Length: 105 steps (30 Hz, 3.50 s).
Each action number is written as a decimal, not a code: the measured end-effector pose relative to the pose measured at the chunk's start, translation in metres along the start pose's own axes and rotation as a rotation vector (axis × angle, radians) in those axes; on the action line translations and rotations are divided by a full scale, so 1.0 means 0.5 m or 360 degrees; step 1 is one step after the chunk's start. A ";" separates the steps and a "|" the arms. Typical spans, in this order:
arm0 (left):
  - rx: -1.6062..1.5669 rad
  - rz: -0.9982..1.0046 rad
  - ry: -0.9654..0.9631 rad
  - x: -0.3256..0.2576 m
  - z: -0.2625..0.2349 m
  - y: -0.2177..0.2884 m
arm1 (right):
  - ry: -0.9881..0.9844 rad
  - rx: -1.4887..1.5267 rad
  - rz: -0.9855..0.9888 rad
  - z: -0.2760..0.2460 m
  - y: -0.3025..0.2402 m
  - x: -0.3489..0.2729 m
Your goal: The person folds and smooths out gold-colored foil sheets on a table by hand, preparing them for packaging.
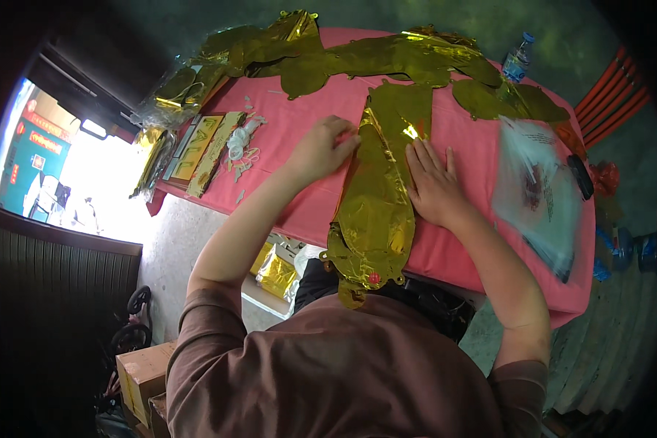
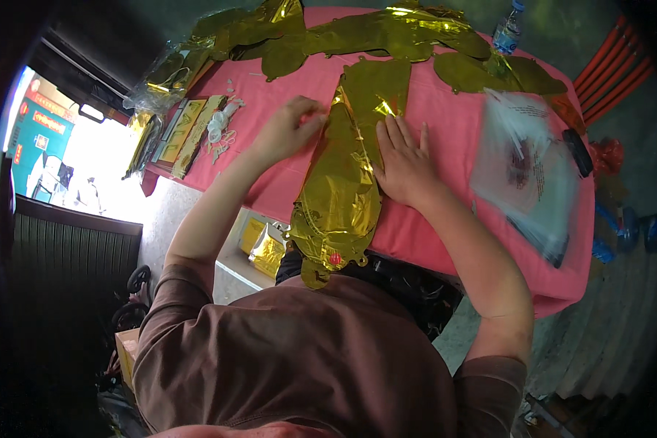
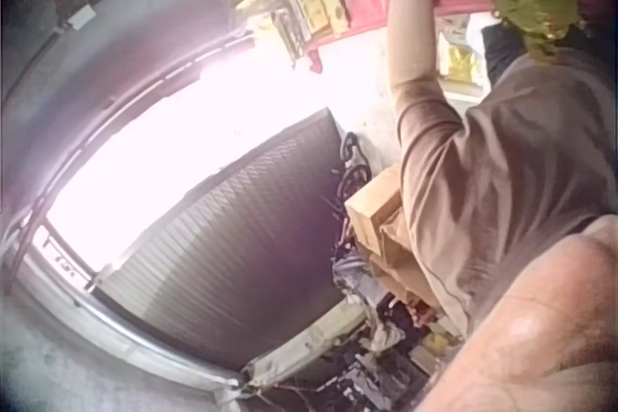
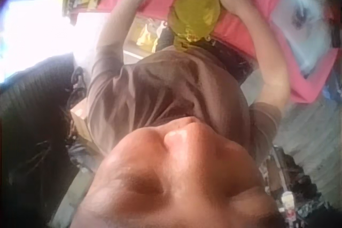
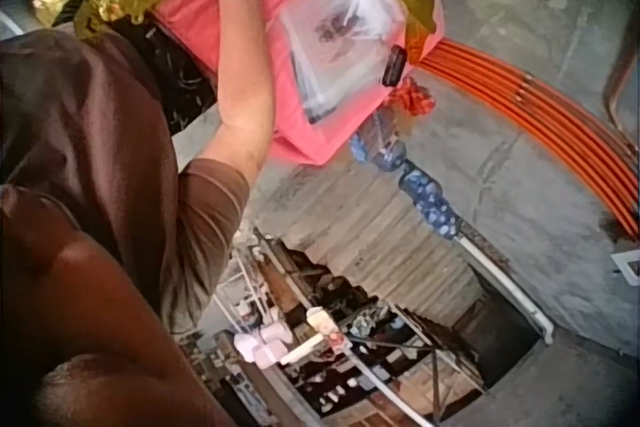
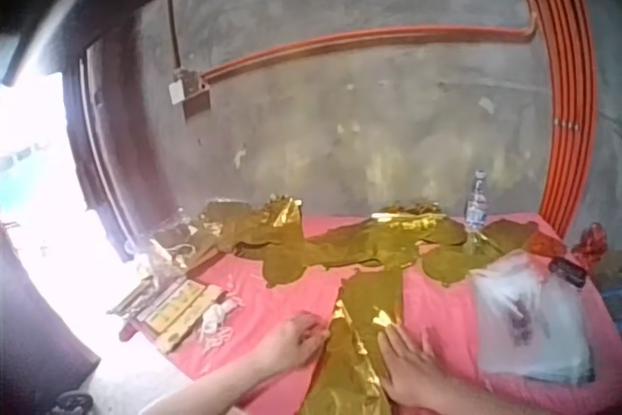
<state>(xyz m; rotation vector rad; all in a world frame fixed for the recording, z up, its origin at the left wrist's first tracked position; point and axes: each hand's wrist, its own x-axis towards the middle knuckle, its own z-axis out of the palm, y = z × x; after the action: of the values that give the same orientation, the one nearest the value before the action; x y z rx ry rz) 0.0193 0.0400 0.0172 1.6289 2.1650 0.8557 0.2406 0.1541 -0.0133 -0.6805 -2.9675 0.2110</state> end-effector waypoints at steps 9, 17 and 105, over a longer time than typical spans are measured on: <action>0.0585 0.0512 -0.0194 0.022 0.053 -0.044 | -0.0010 -0.0011 0.0022 0.003 -0.003 0.000; 0.0681 0.0649 -0.0283 0.028 0.044 -0.051 | -0.0051 0.0074 0.0047 0.002 0.008 0.002; 0.0181 0.1197 -0.0207 -0.049 0.013 -0.011 | 0.0277 0.0092 -0.0860 -0.053 -0.003 -0.035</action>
<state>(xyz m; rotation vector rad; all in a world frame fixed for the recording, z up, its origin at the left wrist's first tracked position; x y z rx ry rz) 0.0263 0.0177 0.0059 2.5302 1.5183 0.7720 0.2588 0.1479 0.0120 0.1166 -2.8299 0.1806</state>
